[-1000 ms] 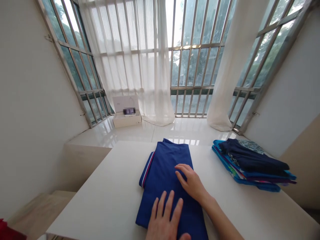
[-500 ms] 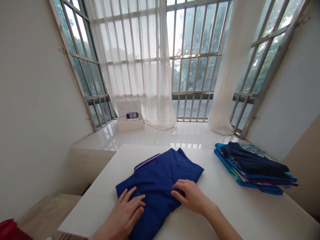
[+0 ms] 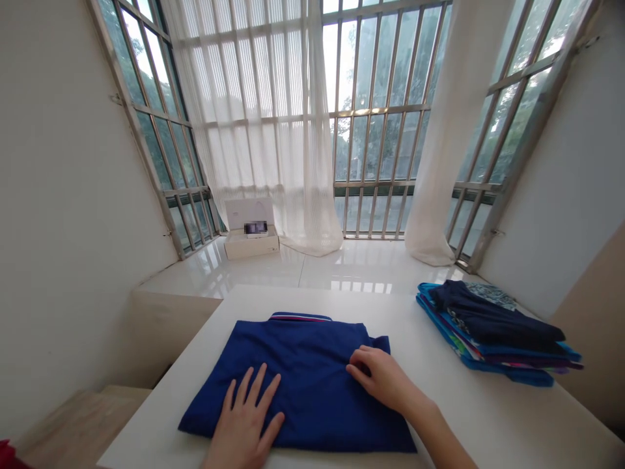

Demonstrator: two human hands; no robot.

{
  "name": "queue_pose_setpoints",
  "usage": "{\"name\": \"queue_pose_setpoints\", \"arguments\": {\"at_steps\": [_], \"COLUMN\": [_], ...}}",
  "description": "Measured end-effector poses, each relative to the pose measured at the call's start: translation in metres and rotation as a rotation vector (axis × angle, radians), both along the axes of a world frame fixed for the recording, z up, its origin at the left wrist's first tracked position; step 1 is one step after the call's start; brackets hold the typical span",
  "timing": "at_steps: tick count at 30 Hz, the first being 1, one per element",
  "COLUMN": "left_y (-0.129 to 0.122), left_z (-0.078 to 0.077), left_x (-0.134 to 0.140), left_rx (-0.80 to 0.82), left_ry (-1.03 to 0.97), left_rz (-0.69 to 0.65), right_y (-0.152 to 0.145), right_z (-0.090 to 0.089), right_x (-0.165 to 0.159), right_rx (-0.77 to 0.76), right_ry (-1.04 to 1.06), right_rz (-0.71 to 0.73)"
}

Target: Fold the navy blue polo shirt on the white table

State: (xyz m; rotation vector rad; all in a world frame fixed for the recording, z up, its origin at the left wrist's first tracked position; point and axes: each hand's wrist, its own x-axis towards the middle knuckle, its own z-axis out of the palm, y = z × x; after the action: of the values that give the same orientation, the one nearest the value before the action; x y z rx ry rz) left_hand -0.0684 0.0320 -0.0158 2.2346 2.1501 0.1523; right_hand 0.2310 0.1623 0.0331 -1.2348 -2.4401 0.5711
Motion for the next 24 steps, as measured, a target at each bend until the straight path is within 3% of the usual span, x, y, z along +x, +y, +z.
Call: {"name": "queue_pose_setpoints", "arguments": {"at_steps": [3,6,9,11,14,18,24], "left_y": [0.029,0.059,0.073,0.073,0.068,0.078,0.135], "left_z": [0.018,0.039,0.054,0.058,0.050,0.031,0.022], "left_x": [-0.028,-0.046,-0.036,-0.015,0.020,0.050,0.061], "left_rx": [-0.042,-0.090,-0.054,-0.035,-0.066,-0.116,-0.194], "left_ry": [-0.006,-0.001,0.076,0.126,0.085,-0.006,-0.078], "left_rz": [-0.160,-0.282,-0.204,-0.097,-0.006,-0.013,-0.333], "right_y": [-0.002,-0.008,-0.016,-0.022,-0.029,-0.032,-0.029], "right_z": [0.000,0.001,0.004,0.008,0.013,0.013,0.007], "right_x": [0.001,0.002,0.003,0.001,-0.005,-0.013,-0.015], "right_rx": [-0.071,-0.419,-0.805,-0.940,-0.976,-0.888,-0.938], "right_ry": [0.000,0.082,0.124,0.103,0.062,0.048,0.118], "right_rz": [-0.008,0.080,0.239,0.324,0.410,0.504,0.516]}}
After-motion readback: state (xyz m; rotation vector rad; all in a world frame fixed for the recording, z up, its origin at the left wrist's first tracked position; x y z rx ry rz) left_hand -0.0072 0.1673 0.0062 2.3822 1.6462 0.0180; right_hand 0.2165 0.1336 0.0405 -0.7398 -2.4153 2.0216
